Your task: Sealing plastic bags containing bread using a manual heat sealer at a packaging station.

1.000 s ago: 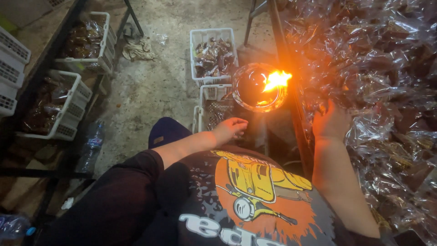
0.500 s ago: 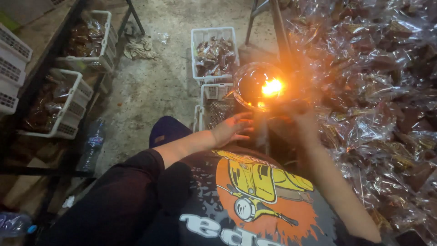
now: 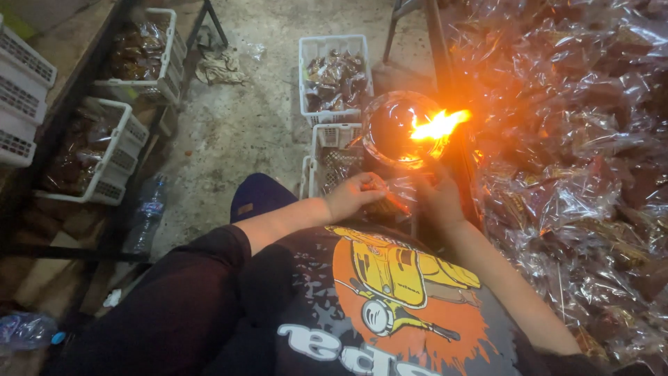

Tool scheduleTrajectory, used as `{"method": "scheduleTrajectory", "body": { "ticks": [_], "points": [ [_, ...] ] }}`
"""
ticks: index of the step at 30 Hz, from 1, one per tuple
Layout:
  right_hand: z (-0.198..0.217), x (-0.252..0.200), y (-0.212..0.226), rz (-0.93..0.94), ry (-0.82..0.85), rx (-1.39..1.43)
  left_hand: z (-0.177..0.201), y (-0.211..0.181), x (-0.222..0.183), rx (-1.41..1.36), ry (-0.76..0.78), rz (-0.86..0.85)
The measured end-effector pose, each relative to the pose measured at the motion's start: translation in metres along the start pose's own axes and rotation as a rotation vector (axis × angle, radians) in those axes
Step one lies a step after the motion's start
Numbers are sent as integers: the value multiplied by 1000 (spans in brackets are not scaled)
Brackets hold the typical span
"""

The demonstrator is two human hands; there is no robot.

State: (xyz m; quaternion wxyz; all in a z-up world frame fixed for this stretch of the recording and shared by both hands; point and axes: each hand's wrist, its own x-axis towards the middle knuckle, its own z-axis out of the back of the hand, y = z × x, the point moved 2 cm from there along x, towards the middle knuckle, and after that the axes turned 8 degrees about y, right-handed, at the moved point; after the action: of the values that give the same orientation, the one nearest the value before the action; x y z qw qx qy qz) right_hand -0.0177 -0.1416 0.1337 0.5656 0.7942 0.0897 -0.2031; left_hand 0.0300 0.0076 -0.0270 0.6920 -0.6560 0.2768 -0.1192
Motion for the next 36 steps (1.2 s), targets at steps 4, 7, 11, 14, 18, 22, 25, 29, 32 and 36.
{"method": "scheduleTrajectory", "body": {
  "ticks": [4,7,11,14,18,22,25,29,32,36],
  "points": [
    [87,86,-70,370,73,-883,1,-33,-15,-110,-92,-34],
    [85,89,-73,379,198,-1086,12,-25,-8,-66,-207,-14],
    [81,68,-61,223,110,-706,20,-20,-6,89,-353,42],
    [74,62,-63,4,96,-366,9,-40,-18,-26,-390,-74],
    [80,78,-75,-74,142,-78,5,-34,-15,43,-235,-108],
    [102,85,-69,353,241,-660,-15,-48,-23,432,141,-99],
    [93,60,-52,650,266,-1233,-13,-29,-15,686,208,123],
    [47,10,-26,179,175,-628,-14,-22,-6,607,261,126],
    [11,-23,-4,-156,99,-154,-20,-19,-8,574,381,73],
    [29,3,-11,-221,0,-335,-18,-19,0,484,379,100]
  ]
}}
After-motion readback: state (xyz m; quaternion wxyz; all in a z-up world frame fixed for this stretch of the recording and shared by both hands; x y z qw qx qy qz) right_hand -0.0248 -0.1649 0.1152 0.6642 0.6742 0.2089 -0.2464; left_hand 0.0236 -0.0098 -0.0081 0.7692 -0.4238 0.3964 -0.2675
